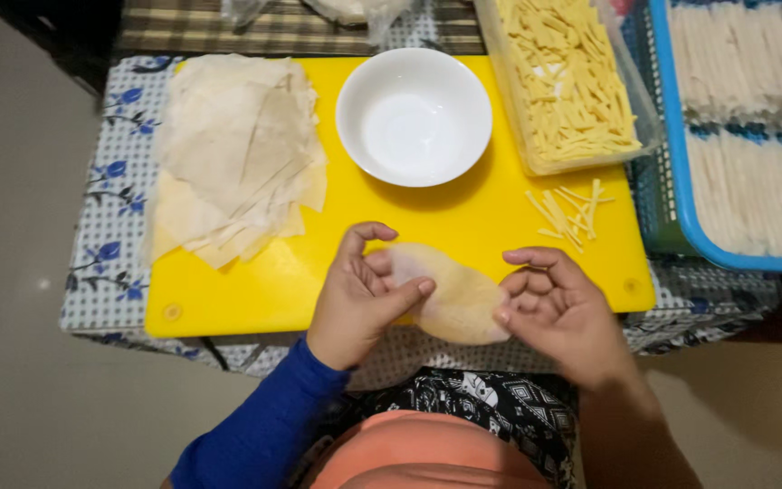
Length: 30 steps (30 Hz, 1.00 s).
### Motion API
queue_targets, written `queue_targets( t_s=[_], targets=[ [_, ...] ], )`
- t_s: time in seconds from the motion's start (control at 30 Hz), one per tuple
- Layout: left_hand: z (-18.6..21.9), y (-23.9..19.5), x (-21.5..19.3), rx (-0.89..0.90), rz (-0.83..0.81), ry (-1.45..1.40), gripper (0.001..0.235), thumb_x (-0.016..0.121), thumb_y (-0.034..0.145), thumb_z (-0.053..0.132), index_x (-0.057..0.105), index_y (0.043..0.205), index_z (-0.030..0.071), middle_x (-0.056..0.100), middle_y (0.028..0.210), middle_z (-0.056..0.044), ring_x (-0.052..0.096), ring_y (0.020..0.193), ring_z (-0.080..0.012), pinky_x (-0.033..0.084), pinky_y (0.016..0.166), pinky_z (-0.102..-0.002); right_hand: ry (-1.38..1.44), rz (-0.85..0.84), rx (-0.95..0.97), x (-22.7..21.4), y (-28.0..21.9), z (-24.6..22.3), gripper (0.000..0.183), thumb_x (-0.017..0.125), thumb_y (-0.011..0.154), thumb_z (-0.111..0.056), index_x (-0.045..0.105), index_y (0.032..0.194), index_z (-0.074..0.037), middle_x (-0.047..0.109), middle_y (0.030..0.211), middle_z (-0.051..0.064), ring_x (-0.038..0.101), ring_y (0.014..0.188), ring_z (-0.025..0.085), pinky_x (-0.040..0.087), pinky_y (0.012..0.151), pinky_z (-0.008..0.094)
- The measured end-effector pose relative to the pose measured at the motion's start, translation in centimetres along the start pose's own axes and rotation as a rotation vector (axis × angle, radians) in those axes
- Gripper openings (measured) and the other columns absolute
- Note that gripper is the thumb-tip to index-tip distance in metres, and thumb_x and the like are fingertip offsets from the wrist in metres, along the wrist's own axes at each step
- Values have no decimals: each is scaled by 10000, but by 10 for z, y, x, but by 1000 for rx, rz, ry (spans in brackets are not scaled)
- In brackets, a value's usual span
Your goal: The person places shredded cheese onto thin square wrappers on a yellow cutting board, then folds and rolls each wrapper into a cylindrical roll. Completed rolls are placed into a blue basket. The person repeats this process multiple times.
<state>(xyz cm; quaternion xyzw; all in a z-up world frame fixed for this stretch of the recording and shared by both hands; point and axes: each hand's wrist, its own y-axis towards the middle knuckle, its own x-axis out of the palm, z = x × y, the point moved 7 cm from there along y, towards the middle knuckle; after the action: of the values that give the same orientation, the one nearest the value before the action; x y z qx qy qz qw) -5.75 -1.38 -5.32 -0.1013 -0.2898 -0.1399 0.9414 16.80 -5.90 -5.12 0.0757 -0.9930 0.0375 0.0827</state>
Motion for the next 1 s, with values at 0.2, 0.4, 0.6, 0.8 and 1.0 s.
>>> queue_targets(
  t_s=[0.2,0.4,0.6,0.8,1.0],
  targets=[
    [32,10,14,412,33,1018,458,768,886,87,530,1276,48,738,929,-124,729,861,-259,572,769,-362,-596,332,-160,-28,10,-46,430,708,918,38,604,1334,0,722,1112,97,671,965,138,553,835,261],
    [41,10,23,575,90,1246,382,758,873,109,596,1207,19,668,874,-135,649,868,-348,515,799,-448,-952,501,-328,-35,11,-75,256,730,979,-15,676,1227,19,724,1122,116,716,1040,171,561,902,288],
    [40,10,20,559,160,1270,307,748,883,97,611,1146,19,639,809,-121,625,820,-334,498,775,-453,-1288,404,-419,-11,39,-78,255,803,923,-80,721,1153,-6,721,1047,176,702,959,330,556,850,397],
    [41,9,12,577,239,1187,273,698,955,91,572,1170,-21,660,963,-179,644,923,-362,513,838,-445,-1442,344,-421,-2,63,-82,269,816,895,-103,733,1133,-10,716,989,168,680,935,365,535,833,441],
    [47,4,9,642,262,1141,352,680,972,87,538,1268,-42,629,1200,-221,609,1131,-387,496,998,-442,-1282,346,-366,-2,68,-75,243,795,932,-99,730,1153,-19,738,1021,144,708,931,300,553,829,394]
  ],
)
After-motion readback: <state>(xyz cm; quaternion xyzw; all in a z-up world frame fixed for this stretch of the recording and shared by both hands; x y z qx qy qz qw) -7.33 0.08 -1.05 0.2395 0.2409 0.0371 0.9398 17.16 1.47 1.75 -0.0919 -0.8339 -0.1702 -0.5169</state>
